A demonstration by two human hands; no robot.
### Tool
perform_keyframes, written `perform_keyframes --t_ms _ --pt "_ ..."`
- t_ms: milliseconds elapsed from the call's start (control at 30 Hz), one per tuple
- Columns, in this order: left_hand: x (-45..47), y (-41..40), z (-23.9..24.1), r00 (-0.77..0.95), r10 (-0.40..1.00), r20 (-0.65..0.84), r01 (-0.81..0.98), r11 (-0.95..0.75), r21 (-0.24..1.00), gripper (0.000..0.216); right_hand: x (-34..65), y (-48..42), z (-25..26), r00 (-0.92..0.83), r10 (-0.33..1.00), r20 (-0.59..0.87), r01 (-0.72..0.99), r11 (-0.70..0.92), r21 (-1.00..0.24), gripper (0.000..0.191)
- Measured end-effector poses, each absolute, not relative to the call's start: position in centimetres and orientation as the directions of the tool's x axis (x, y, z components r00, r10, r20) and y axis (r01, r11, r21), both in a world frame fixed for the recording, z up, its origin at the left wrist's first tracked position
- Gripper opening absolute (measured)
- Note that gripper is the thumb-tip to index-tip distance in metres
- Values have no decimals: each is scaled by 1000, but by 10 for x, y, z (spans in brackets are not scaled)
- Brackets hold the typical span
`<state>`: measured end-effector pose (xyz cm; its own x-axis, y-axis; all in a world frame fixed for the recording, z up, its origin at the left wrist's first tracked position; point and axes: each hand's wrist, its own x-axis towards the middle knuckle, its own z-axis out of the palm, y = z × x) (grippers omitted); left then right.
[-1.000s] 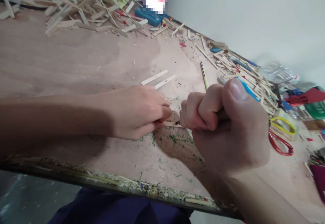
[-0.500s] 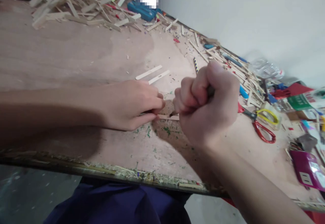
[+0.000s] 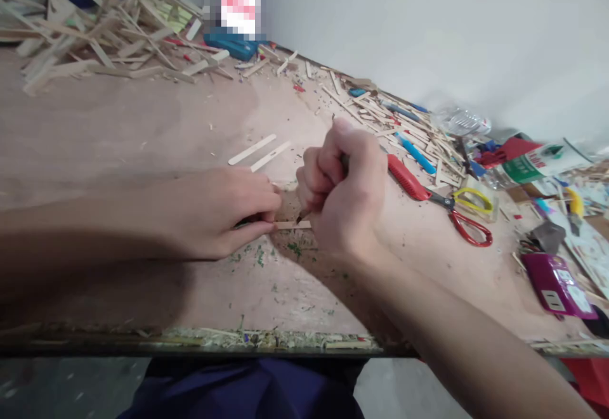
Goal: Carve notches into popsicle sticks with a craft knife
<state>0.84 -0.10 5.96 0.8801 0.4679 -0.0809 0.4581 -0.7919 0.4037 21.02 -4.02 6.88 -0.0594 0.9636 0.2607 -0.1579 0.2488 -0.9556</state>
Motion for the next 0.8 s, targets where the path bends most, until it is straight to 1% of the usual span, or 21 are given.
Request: perform_keyframes --t_ms 67,200,333,467,600,700,800 --pt "8 -1 59 873 480 -85 468 -778 419 26 211 -43 68 -90 960 267 -165 250 -954 58" --pt "10 0 62 861 489 -140 498 -756 424 24 210 -52 69 -118 947 297 -178 274 -945 70" --pt "13 -1 66 857 492 -156 509 -757 409 26 212 -52 70 -163 948 273 -157 248 -956 73" --pt "13 -3 66 856 482 -186 515 -767 384 28 217 -51 75 -179 952 250 -141 226 -964 70" --pt "13 -3 64 865 478 -156 501 -792 350 27 223 -50 79 -204 946 250 -129 227 -965 64" --pt "13 -3 63 863 478 -161 503 -796 336 24 224 -50 77 -180 944 278 -117 260 -959 54" --pt "15 -4 63 862 483 -156 506 -797 330 21 224 -50 76 -147 942 302 -122 286 -950 49"
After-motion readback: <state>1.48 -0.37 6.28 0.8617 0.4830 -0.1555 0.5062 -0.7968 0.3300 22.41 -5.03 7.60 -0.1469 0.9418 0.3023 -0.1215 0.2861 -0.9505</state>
